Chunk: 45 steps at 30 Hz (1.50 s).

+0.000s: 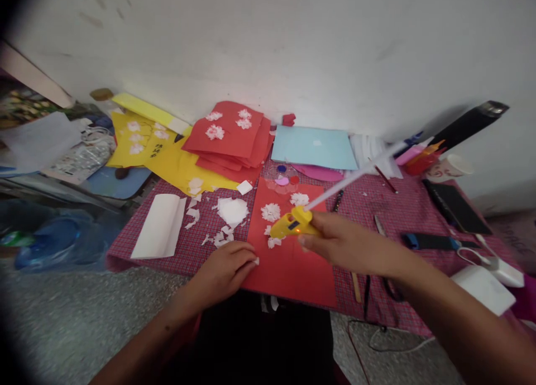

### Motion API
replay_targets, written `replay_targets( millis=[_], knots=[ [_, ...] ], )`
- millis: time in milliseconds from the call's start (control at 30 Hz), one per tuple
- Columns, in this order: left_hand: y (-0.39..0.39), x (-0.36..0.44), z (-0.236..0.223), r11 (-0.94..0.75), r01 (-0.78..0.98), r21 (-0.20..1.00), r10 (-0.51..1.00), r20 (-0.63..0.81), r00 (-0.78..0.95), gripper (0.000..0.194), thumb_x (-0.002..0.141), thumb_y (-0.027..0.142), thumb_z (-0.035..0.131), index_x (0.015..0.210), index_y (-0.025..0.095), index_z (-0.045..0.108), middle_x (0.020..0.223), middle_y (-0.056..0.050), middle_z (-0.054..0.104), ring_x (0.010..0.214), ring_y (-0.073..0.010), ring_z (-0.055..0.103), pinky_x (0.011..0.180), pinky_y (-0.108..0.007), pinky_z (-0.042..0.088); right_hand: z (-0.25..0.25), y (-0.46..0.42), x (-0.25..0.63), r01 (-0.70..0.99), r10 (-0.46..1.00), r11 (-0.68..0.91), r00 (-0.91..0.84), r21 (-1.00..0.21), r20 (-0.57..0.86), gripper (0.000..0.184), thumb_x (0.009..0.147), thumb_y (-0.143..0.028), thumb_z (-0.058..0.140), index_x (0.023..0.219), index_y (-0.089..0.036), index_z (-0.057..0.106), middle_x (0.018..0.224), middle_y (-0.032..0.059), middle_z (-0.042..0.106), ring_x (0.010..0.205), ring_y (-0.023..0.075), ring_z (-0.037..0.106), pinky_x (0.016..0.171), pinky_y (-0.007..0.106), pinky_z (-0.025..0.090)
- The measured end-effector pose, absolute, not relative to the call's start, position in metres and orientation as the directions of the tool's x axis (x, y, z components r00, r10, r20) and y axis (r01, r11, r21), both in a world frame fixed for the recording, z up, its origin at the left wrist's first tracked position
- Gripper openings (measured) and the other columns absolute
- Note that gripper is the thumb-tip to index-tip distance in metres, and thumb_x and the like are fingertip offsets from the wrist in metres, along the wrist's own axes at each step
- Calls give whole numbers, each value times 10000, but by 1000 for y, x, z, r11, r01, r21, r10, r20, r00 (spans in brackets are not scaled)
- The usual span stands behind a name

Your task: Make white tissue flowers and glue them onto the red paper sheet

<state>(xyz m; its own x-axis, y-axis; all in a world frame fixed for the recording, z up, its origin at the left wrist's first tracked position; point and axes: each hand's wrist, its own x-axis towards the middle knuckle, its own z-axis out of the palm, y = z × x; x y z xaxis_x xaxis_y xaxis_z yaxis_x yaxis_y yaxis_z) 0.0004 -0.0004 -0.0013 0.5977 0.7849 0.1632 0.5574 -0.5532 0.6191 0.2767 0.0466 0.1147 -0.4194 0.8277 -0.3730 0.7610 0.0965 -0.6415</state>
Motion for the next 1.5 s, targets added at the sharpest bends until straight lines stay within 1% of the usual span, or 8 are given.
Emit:
replay_targets(
  millis=[100,200,300,433,733,900,1300,1500],
  knots=[
    [0,4,-1,-477,601,642,848,155,507,203,1003,237,486,961,174,675,956,-60,687,914,-176,638,836,-328,538,86,18,300,521,837,-219,-334,-825,-433,392,922,-567,547,883,-190,651,568,-15,503,492,134,449,470,264,344],
    [3,10,-4,-428,667,610,892,165,421,197,998,240,495,952,182,678,909,-52,679,874,-177,640,798,-326,532,52,-13,316,217,863,-384,-261,-897,-433,404,939,-561,546,890,-176,659,512,-28,461,447,117,393,455,262,279],
    [7,19,-7,-401,725,560,913,174,370,180,987,241,509,955,185,677,907,-51,681,854,-178,649,781,-325,532,24,-36,321,21,878,-419,-244,-908,-411,419,926,-566,561,888,-162,664,492,-22,455,455,124,376,477,277,279],
    [12,32,-12,-387,782,489,922,182,342,172,980,252,521,944,193,678,905,-49,690,848,-178,655,773,-320,531,5,-47,318,-103,905,-403,-194,-909,-379,416,928,-559,562,897,-157,666,490,-26,431,453,119,331,474,278,257],
    [16,45,-17,-392,854,343,914,251,319,175,977,286,534,914,208,678,863,-35,694,788,-168,643,697,-288,506,-4,-50,319,-154,900,-412,-225,-898,-374,450,906,-595,564,918,-159,675,494,-21,419,470,132,358,482,272,259],
    [18,47,-16,-373,866,333,925,205,319,214,985,307,520,926,215,704,850,-40,688,792,-176,644,690,-291,499,-5,-50,318,-166,903,-417,-188,-894,-386,450,875,-613,591,851,-169,663,475,-25,404,455,122,340,468,268,252],
    [22,48,-11,-379,874,305,925,109,364,217,980,313,524,927,239,721,841,-38,656,729,-163,611,618,-260,460,-4,-51,318,-189,903,-418,-194,-888,-384,407,910,-578,572,862,-180,640,490,-27,411,460,123,331,470,275,221],
    [24,47,-6,-344,880,329,936,44,349,211,987,300,511,1009,246,714,940,-40,687,831,-185,652,702,-286,501,-7,-51,321,-183,904,-412,-202,-893,-376,437,917,-582,571,903,-154,656,481,-27,428,437,107,337,430,248,202]
  ],
)
